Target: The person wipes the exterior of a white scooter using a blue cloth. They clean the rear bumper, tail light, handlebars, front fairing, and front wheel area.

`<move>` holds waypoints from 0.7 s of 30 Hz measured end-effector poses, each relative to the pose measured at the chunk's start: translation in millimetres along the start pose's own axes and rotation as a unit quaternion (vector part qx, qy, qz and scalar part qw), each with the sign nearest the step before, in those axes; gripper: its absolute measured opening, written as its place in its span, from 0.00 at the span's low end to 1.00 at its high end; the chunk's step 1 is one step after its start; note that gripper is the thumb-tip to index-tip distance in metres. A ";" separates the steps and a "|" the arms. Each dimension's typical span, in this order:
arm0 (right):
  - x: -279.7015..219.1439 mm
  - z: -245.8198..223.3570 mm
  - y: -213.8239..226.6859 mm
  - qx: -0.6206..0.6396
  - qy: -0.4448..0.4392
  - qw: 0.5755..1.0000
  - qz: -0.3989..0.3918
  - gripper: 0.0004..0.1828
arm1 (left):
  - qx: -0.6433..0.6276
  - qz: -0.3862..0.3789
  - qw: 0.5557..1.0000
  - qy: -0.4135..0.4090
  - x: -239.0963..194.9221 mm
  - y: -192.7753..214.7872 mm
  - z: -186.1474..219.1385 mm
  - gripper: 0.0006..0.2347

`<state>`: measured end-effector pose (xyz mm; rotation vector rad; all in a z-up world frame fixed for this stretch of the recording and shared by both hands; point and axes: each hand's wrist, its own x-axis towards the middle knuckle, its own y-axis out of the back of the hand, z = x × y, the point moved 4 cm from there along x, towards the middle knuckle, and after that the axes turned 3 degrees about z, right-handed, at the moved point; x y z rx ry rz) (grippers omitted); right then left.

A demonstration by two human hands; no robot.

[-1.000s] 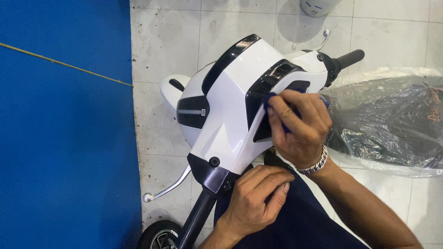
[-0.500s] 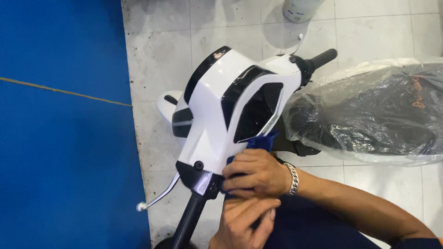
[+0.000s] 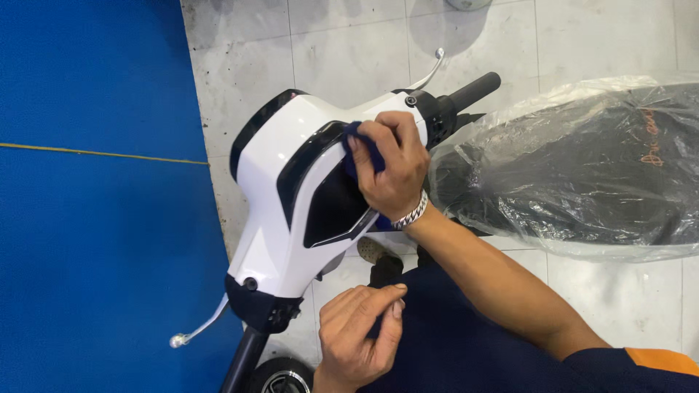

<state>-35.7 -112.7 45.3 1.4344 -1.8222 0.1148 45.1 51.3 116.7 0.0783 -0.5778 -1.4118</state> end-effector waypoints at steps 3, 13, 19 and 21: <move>4.7 30.7 3.6 -0.031 0.004 0.999 0.016 0.08 | 0.017 -0.004 1.000 0.018 5.3 -17.3 0.7 0.06; 8.1 137.6 27.3 -0.057 -0.081 0.995 -0.026 0.07 | 0.071 -0.034 0.994 0.077 18.3 -65.7 2.2 0.05; -4.2 224.2 77.6 -0.011 -0.187 0.981 -0.057 0.11 | 0.125 -0.023 0.965 0.229 12.5 -83.1 -19.1 0.07; -21.1 241.9 86.7 0.033 -0.329 0.936 -0.124 0.10 | 0.121 -0.019 0.950 0.288 8.8 -94.3 -31.5 0.08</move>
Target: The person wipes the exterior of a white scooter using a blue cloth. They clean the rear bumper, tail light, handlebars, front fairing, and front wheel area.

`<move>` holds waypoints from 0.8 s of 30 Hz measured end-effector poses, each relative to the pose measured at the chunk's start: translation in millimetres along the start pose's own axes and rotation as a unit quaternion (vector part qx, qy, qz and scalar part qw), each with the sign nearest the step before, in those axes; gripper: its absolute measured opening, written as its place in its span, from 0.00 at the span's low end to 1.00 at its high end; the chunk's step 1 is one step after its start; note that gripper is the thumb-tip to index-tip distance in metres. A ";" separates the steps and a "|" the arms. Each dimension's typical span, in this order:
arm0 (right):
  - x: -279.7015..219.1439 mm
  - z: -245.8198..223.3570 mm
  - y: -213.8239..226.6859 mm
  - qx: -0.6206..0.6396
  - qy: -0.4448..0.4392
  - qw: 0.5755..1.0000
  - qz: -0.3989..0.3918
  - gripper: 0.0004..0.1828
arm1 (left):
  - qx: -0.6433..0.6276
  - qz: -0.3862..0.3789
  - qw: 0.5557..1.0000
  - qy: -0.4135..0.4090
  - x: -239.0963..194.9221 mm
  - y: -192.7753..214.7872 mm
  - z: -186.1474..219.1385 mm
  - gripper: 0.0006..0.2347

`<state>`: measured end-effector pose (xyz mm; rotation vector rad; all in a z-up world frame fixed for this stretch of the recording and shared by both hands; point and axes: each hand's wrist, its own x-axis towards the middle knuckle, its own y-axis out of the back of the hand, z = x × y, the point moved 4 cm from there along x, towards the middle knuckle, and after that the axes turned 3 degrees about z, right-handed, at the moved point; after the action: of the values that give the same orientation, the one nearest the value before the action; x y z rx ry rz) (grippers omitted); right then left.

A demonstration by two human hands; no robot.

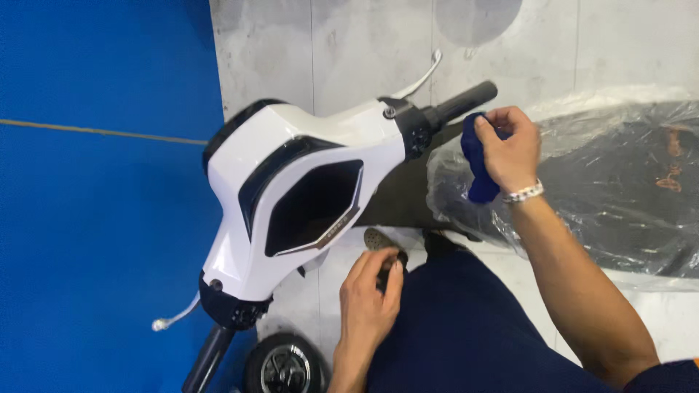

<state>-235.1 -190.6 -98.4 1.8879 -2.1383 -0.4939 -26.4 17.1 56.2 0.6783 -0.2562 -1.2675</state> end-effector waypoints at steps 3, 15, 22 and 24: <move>-28.0 3.3 6.2 0.059 -0.069 0.994 -0.056 0.11 | -0.030 -0.007 0.999 0.035 21.1 -21.4 -0.6 0.09; -39.0 -84.2 -14.5 0.030 -0.024 0.969 -0.246 0.09 | 0.046 0.185 0.981 -0.046 90.8 -19.8 23.3 0.05; 26.9 -94.5 -45.8 -0.034 -0.113 0.880 -0.460 0.18 | 0.054 0.210 0.976 0.005 99.3 -15.9 23.7 0.05; 34.0 -96.8 -52.3 -0.112 -0.138 0.847 -0.502 0.19 | 0.056 0.212 0.976 0.011 100.4 -17.0 22.7 0.05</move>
<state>-153.5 -238.4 -32.8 2.7769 -0.9294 -1.1908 -21.6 -86.5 45.2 0.6909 -0.4321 -0.8407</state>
